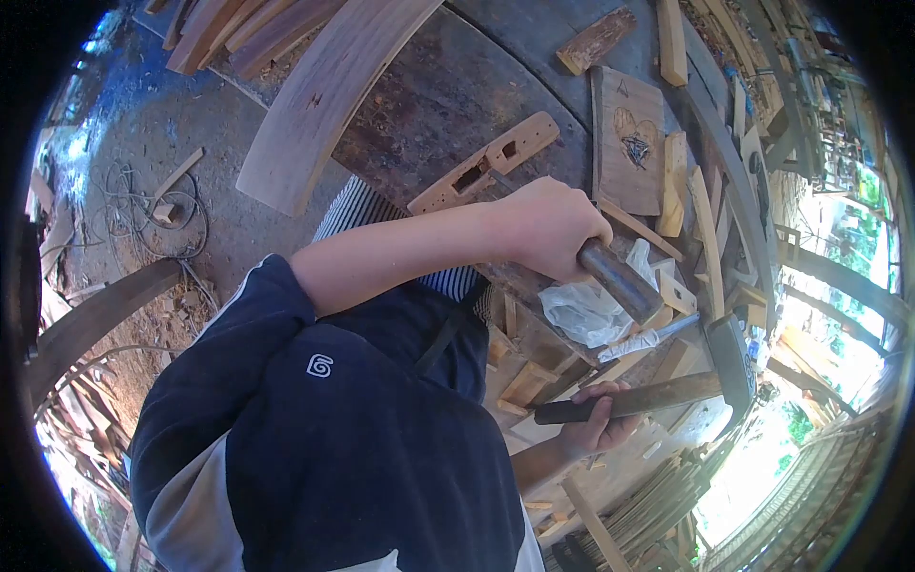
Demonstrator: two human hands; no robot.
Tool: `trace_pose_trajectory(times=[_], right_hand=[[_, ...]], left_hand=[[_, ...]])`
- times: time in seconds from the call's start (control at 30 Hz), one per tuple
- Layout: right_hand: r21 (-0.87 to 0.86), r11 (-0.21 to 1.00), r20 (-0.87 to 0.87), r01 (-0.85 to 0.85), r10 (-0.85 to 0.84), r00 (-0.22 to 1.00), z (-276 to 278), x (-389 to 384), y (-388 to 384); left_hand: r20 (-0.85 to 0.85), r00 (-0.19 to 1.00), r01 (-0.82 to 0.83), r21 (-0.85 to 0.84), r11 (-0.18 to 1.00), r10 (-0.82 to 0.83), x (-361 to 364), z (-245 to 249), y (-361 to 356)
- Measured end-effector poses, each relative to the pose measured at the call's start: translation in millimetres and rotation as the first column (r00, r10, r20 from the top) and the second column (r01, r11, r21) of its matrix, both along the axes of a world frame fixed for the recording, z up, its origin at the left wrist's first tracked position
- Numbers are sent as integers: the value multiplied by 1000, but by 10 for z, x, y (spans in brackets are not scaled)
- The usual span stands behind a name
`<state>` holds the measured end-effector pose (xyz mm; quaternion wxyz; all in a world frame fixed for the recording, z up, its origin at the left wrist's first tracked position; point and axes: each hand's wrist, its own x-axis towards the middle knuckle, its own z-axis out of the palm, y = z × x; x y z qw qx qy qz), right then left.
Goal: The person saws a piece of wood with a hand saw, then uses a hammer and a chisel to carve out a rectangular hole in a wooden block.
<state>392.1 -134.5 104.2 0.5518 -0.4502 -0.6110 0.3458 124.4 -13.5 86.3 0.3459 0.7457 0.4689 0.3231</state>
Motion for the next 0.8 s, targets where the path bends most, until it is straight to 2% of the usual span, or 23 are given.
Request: trace_pose_trajectory(times=[0.17, 0.43, 0.67, 0.77, 0.8], right_hand=[[-26, 1000, -26, -13, 12, 1000, -17, 15, 1], [-48, 999, 62, 6, -3, 998, -90, 49, -8], [-63, 998, 14, -20, 21, 1000, -111, 64, -2], [-45, 999, 20, -25, 26, 999, 43, 104, 1], [51, 999, 42, -5, 3, 999, 159, 172, 18]], left_hand=[[-7, 1000, -7, 0, 1000, 7, 0, -15, -2], [-18, 1000, 25, -9, 1000, -25, 9, 25, 0], [0, 1000, 29, -14, 999, -29, 13, 0, 1], [24, 999, 44, -21, 999, -43, 29, -27, 18], [47, 998, 48, -24, 999, -47, 29, -36, 27]])
